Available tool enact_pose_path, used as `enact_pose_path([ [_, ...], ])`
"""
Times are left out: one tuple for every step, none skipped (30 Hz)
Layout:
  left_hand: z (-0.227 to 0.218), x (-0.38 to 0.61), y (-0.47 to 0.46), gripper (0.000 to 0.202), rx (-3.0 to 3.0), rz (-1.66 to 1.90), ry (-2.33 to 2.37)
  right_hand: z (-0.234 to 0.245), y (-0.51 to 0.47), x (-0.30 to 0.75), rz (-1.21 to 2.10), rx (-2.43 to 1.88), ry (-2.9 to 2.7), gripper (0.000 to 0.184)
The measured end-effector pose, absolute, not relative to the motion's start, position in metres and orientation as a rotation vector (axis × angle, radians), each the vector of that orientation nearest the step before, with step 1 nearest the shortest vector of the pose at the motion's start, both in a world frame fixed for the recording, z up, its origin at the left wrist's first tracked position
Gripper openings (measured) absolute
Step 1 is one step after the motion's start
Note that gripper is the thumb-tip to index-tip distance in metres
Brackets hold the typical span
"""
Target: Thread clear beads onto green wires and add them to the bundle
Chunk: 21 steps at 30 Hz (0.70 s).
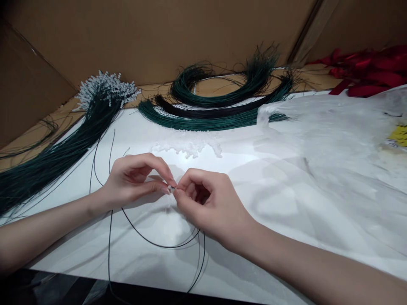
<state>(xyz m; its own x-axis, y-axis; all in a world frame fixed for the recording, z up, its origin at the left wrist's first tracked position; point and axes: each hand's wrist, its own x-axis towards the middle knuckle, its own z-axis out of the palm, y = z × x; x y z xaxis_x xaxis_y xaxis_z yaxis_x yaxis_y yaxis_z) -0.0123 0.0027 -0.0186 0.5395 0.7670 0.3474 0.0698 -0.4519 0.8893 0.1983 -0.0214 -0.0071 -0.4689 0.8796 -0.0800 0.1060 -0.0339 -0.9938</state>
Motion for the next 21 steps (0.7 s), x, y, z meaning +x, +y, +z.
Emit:
enact_pose_path([
  [-0.0188,-0.0124,0.0030,0.022,1.876,0.973,0.687,-0.0071,-0.0215,0.1986,1.565,-1.054,-1.612,0.014],
  [-0.0190,-0.0125,0.0032,0.022,1.878,0.975,0.692,-0.0070,-0.0216,0.1988,1.565,-1.054,-1.613,0.014],
  [-0.0192,-0.0126,0.0033,0.022,1.883,0.977,0.695,-0.0069,-0.0217,0.1989,1.567,-1.052,-1.616,0.014],
  [-0.0192,-0.0126,0.0034,0.022,1.892,0.980,0.699,-0.0068,-0.0217,0.1989,1.566,-1.047,-1.622,0.014],
  [-0.0191,-0.0126,0.0034,0.021,1.901,0.983,0.702,-0.0066,-0.0217,0.1988,1.565,-1.042,-1.628,0.014],
  [-0.0189,-0.0125,0.0034,0.021,1.908,0.984,0.707,-0.0064,-0.0216,0.1986,1.562,-1.039,-1.631,0.014],
  [-0.0187,-0.0123,0.0033,0.020,1.913,0.983,0.713,-0.0062,-0.0215,0.1984,1.557,-1.038,-1.633,0.014],
  [-0.0186,-0.0120,0.0032,0.020,1.915,0.985,0.716,-0.0060,-0.0213,0.1982,1.554,-1.038,-1.636,0.015],
  [-0.0184,-0.0117,0.0031,0.019,1.914,0.987,0.715,-0.0059,-0.0211,0.1981,1.551,-1.039,-1.635,0.014],
  [-0.0183,-0.0114,0.0030,0.019,1.912,0.989,0.713,-0.0058,-0.0210,0.1980,1.551,-1.042,-1.634,0.014],
  [-0.0183,-0.0112,0.0029,0.019,1.909,0.991,0.709,-0.0057,-0.0208,0.1981,1.552,-1.046,-1.633,0.014],
  [-0.0183,-0.0109,0.0028,0.019,1.907,0.994,0.705,-0.0057,-0.0206,0.1982,1.552,-1.047,-1.634,0.014],
  [-0.0184,-0.0108,0.0028,0.020,1.906,0.995,0.700,-0.0056,-0.0205,0.1983,1.555,-1.048,-1.632,0.015],
  [-0.0185,-0.0107,0.0029,0.020,1.905,0.994,0.696,-0.0056,-0.0205,0.1985,1.557,-1.050,-1.629,0.015],
  [-0.0186,-0.0108,0.0029,0.021,1.906,0.994,0.692,-0.0055,-0.0205,0.1987,1.559,-1.049,-1.628,0.015],
  [-0.0187,-0.0109,0.0030,0.021,1.907,0.994,0.690,-0.0055,-0.0206,0.1989,1.560,-1.046,-1.627,0.015],
  [-0.0187,-0.0110,0.0031,0.021,1.909,0.996,0.689,-0.0055,-0.0208,0.1991,1.562,-1.044,-1.626,0.015],
  [-0.0186,-0.0112,0.0032,0.022,1.913,0.997,0.688,-0.0055,-0.0210,0.1992,1.564,-1.043,-1.624,0.015],
  [-0.0186,-0.0113,0.0033,0.021,1.917,0.996,0.689,-0.0056,-0.0212,0.1993,1.567,-1.043,-1.623,0.015],
  [-0.0185,-0.0115,0.0034,0.021,1.922,0.995,0.691,-0.0056,-0.0213,0.1993,1.569,-1.044,-1.621,0.014],
  [-0.0184,-0.0115,0.0035,0.021,1.927,0.994,0.693,-0.0057,-0.0215,0.1993,1.570,-1.045,-1.619,0.015],
])
